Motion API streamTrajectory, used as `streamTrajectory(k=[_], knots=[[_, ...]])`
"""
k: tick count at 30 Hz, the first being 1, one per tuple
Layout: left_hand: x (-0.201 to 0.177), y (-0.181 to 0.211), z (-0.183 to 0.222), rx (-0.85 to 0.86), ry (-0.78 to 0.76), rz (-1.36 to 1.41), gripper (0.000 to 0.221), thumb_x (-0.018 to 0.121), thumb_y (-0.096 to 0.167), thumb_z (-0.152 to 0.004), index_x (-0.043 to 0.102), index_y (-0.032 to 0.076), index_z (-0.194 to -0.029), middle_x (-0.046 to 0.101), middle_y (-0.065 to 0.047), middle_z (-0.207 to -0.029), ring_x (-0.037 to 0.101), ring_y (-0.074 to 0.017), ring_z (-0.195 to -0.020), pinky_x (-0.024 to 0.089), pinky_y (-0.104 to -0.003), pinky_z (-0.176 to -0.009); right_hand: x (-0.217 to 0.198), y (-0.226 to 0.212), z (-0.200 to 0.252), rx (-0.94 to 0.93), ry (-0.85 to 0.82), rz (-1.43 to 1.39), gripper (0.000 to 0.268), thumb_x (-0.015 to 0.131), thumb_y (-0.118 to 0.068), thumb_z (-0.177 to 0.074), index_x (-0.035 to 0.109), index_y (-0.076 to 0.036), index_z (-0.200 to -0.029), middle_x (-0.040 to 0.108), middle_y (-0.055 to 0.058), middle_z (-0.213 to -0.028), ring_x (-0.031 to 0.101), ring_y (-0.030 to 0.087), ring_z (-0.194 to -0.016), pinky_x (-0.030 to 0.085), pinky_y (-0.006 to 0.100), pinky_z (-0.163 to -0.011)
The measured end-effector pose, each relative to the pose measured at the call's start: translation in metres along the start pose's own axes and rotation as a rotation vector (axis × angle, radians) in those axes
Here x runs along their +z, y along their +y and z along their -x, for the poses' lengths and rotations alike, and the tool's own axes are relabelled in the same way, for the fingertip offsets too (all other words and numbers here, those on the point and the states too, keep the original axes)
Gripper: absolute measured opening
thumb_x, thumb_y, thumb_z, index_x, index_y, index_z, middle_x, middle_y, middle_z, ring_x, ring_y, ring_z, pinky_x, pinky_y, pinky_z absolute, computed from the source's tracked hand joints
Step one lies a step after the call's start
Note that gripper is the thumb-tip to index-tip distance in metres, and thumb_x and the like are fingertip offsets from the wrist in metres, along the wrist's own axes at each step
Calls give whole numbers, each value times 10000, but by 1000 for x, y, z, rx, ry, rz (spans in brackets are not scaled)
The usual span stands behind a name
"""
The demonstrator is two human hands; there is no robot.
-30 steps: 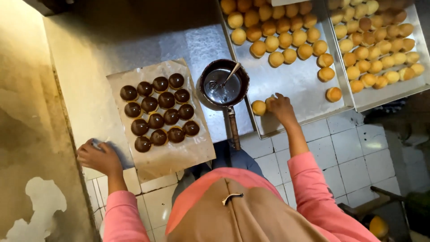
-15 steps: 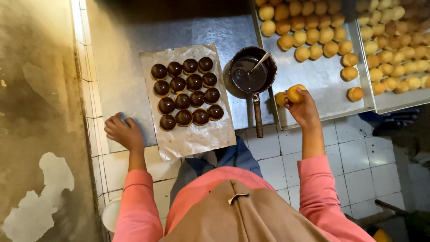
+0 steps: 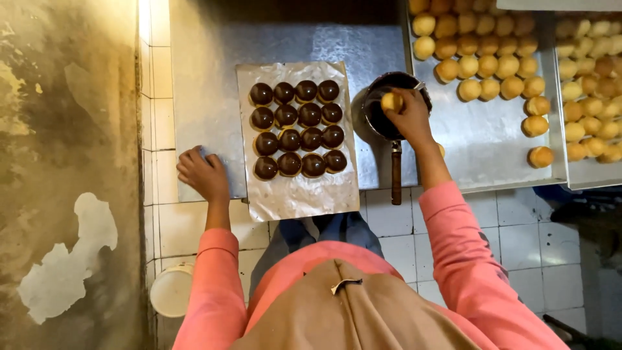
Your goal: Dipping baked bread rolls into a pot of melted chocolate and placing them onto a tray.
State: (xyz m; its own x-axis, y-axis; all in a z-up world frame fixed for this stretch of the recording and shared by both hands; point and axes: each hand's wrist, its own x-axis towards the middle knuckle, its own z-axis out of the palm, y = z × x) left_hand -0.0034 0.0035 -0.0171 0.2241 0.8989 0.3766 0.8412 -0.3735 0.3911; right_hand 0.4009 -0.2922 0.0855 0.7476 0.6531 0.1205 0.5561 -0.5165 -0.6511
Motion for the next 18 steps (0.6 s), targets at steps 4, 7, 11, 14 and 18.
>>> streamTrajectory(k=[4,7,11,14,18], knots=[[0,-1,-1,-6,9,15,319,610,136,-816,627,136,-1135,546,-88,-1084,555,-351,-1081,415,-523,-926,11,-14,-5,-69,-55,132,589,865,-146,-821,640,-28,-1352,606,226,-1151,655,461,-1071,581,530,-863],[-2,2,-2,-7,-2,14,323,603,128,-814,632,125,-1135,540,-86,-1077,549,-341,-1057,410,-492,-917,23,-1,-8,-84,-56,228,483,848,-129,-806,645,-51,-1237,635,171,-1096,659,420,-1055,567,507,-884],[-3,4,-2,-15,-11,7,312,610,140,-821,634,133,-1132,546,-77,-1092,548,-332,-1076,400,-484,-934,28,1,-4,-84,-38,246,446,852,-127,-765,669,-90,-1170,671,147,-1056,662,396,-1041,541,505,-908],[-5,5,-3,-11,-12,12,309,610,127,-824,631,126,-1132,544,-81,-1081,551,-334,-1060,404,-485,-914,31,21,-4,5,10,98,444,876,-179,-757,698,-108,-1157,699,142,-1009,685,372,-997,559,464,-862],[-5,5,-3,-12,-19,19,309,611,130,-832,625,125,-1140,540,-77,-1086,545,-340,-1094,407,-492,-922,15,14,-2,252,135,-366,414,912,-239,-822,704,-143,-1166,732,49,-1028,689,170,-950,572,306,-864]])
